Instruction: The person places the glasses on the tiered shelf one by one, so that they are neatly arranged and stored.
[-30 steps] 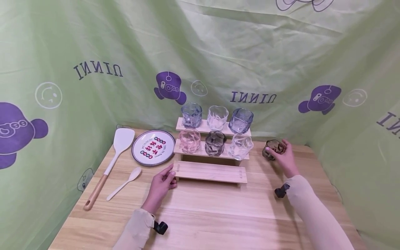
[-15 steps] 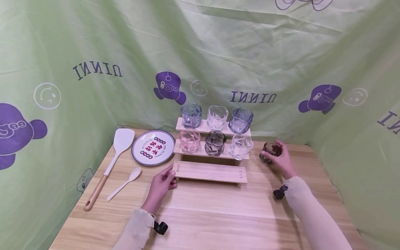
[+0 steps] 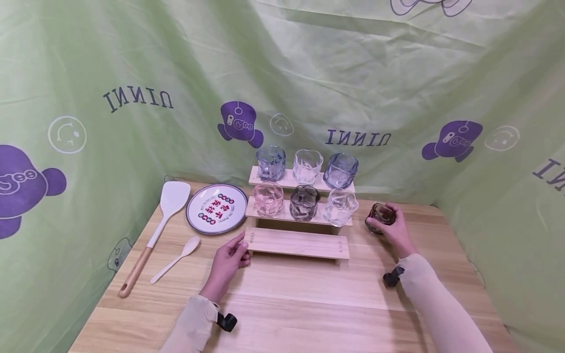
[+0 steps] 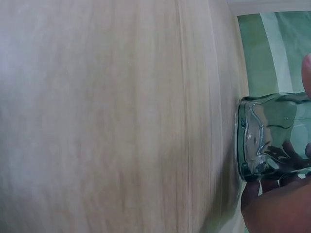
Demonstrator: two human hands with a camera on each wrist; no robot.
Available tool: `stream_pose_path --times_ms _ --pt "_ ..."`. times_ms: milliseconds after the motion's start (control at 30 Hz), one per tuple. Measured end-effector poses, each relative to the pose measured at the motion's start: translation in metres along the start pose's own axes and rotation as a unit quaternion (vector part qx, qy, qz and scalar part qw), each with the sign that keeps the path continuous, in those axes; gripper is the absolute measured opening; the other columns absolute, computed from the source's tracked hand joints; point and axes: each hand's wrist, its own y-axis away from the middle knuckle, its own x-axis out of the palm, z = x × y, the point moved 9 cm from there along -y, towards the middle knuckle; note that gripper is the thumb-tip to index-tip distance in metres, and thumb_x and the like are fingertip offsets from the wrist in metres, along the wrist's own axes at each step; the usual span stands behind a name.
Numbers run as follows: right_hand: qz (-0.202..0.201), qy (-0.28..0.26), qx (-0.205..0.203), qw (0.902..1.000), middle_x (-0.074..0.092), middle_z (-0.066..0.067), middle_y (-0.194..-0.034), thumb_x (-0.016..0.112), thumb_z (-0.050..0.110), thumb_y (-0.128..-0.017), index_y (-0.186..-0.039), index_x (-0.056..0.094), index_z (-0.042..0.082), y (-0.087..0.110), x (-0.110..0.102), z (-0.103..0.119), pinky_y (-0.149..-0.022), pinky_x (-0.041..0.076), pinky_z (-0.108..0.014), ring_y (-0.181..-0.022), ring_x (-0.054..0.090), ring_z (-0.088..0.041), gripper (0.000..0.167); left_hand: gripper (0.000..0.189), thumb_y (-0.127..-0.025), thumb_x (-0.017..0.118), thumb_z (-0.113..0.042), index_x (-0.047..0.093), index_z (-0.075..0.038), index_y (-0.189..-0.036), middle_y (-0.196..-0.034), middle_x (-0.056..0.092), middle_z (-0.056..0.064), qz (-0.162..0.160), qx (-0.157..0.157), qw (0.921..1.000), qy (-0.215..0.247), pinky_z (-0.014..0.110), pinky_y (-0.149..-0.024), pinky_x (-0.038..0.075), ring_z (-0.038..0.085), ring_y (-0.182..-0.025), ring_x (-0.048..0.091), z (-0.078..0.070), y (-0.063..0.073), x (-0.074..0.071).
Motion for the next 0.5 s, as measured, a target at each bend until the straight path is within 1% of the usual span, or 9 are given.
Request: stream_pose_path --times_ms 167,233,367,500 --pt "-0.030 -0.008 0.012 0.9995 0.041 -0.023 -0.148 0.089 0.029 -0.081 -0.153 0.025 0.003 0.004 0.002 -0.001 -0.120 0.031 -0.051 -0.136 0.039 -0.038 0.099 0.046 -0.102 0.063 -0.013 0.055 -0.013 -0.147 -0.104 0.059 0.015 0.000 0.006 1.0000 0.000 0.033 -0.075 0.065 0.021 -0.083 0.063 -0.001 -0.002 -0.001" --pt "-0.045 -0.015 0.021 0.9986 0.043 -0.022 -0.147 0.089 0.028 -0.081 -0.152 0.027 0.003 0.011 0.003 -0.001 -0.119 0.034 -0.049 -0.135 0.041 -0.037 0.098 0.046 -0.102 0.063 -0.012 0.055 -0.013 -0.147 -0.103 0.059 0.015 0.002 0.005 1.0000 0.002 0.033 -0.075 0.065 0.021 -0.083 0.063 0.000 -0.002 0.000" --pt "-0.076 -0.029 0.033 0.9961 0.045 -0.019 -0.143 0.089 0.021 -0.080 -0.149 0.029 0.003 0.032 0.006 0.004 -0.117 0.038 -0.045 -0.131 0.044 -0.033 0.093 0.047 -0.102 0.063 -0.012 0.053 -0.012 -0.148 -0.103 0.059 0.014 0.008 -0.002 1.0000 0.000 0.034 -0.076 0.065 0.021 -0.084 0.064 0.002 0.000 0.001" --pt "-0.098 -0.022 0.026 0.9946 0.046 -0.018 -0.140 0.089 0.017 -0.080 -0.147 0.031 0.002 0.058 0.011 0.024 -0.115 0.041 -0.045 -0.128 0.046 -0.032 0.090 0.047 -0.102 0.063 -0.013 0.054 -0.012 -0.148 -0.103 0.059 0.015 0.007 0.002 1.0000 -0.001 0.034 -0.077 0.065 0.021 -0.085 0.063 0.000 0.001 0.001"
